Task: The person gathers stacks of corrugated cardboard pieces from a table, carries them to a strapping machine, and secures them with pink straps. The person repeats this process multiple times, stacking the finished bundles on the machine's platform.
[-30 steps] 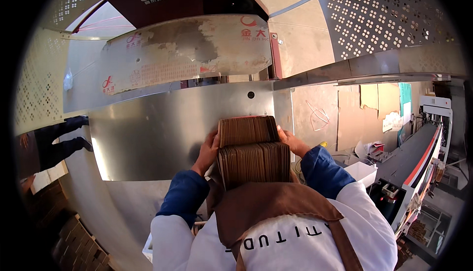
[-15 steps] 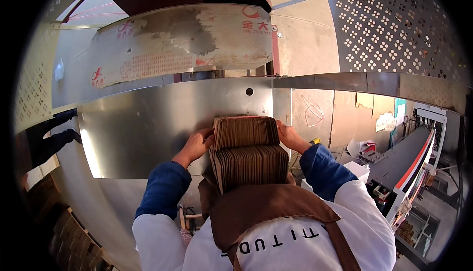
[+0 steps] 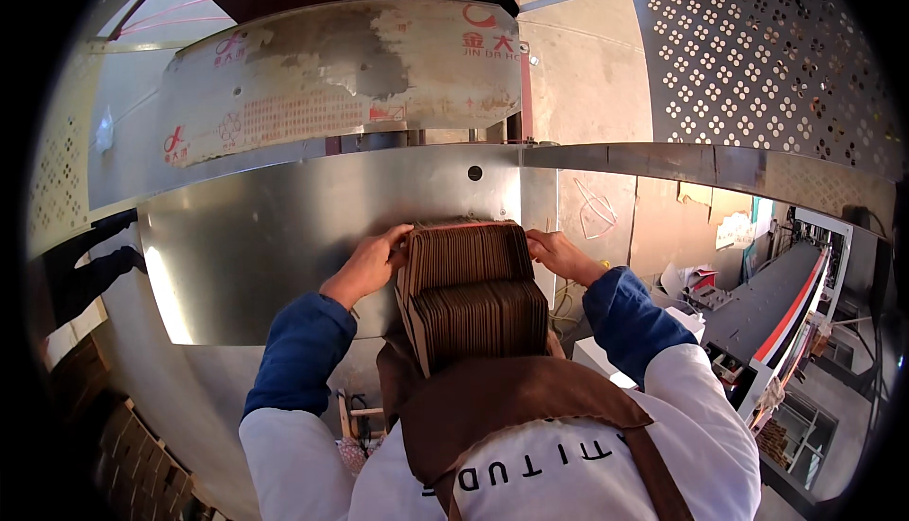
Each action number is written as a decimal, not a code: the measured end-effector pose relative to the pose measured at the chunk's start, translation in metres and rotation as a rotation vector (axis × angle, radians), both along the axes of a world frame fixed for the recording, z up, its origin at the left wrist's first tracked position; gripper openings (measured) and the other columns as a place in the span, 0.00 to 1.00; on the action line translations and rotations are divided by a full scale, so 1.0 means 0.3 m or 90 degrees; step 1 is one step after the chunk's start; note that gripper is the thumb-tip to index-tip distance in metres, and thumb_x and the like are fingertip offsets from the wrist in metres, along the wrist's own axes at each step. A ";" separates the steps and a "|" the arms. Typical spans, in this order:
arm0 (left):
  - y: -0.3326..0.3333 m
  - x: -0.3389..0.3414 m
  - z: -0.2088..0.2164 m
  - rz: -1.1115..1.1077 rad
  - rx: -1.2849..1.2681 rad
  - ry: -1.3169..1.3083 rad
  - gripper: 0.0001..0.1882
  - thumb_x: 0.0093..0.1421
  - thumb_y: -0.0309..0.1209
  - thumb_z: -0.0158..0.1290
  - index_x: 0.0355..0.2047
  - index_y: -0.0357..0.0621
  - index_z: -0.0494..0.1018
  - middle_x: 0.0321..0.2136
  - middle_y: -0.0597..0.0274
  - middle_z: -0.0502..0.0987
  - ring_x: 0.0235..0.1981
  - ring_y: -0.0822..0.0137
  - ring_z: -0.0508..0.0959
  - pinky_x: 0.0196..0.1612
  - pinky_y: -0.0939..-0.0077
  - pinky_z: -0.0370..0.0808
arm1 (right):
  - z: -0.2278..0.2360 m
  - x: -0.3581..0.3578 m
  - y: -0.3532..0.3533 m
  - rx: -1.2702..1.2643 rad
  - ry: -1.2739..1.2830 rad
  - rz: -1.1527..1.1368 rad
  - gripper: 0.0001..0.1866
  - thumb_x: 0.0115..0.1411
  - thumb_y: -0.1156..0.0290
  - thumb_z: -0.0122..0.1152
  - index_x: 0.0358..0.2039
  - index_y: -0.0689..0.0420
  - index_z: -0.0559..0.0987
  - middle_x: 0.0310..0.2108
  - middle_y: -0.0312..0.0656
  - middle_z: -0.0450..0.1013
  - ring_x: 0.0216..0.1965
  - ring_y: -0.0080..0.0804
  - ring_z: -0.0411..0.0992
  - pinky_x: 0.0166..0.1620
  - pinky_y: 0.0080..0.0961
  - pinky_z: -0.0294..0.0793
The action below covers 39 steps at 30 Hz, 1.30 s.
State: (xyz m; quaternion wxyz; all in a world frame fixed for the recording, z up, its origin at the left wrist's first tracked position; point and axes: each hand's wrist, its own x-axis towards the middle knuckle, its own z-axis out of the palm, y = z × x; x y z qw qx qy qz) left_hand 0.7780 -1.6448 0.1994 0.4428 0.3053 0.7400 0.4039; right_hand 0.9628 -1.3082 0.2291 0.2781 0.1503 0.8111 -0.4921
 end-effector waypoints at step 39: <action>-0.243 0.358 0.003 0.138 0.012 -0.086 0.35 0.56 0.35 0.58 0.64 0.41 0.62 0.53 0.41 0.74 0.54 0.50 0.76 0.55 0.63 0.72 | -0.057 0.303 -0.051 0.005 0.042 0.064 0.21 0.59 0.65 0.61 0.51 0.60 0.77 0.49 0.53 0.75 0.50 0.49 0.75 0.51 0.36 0.75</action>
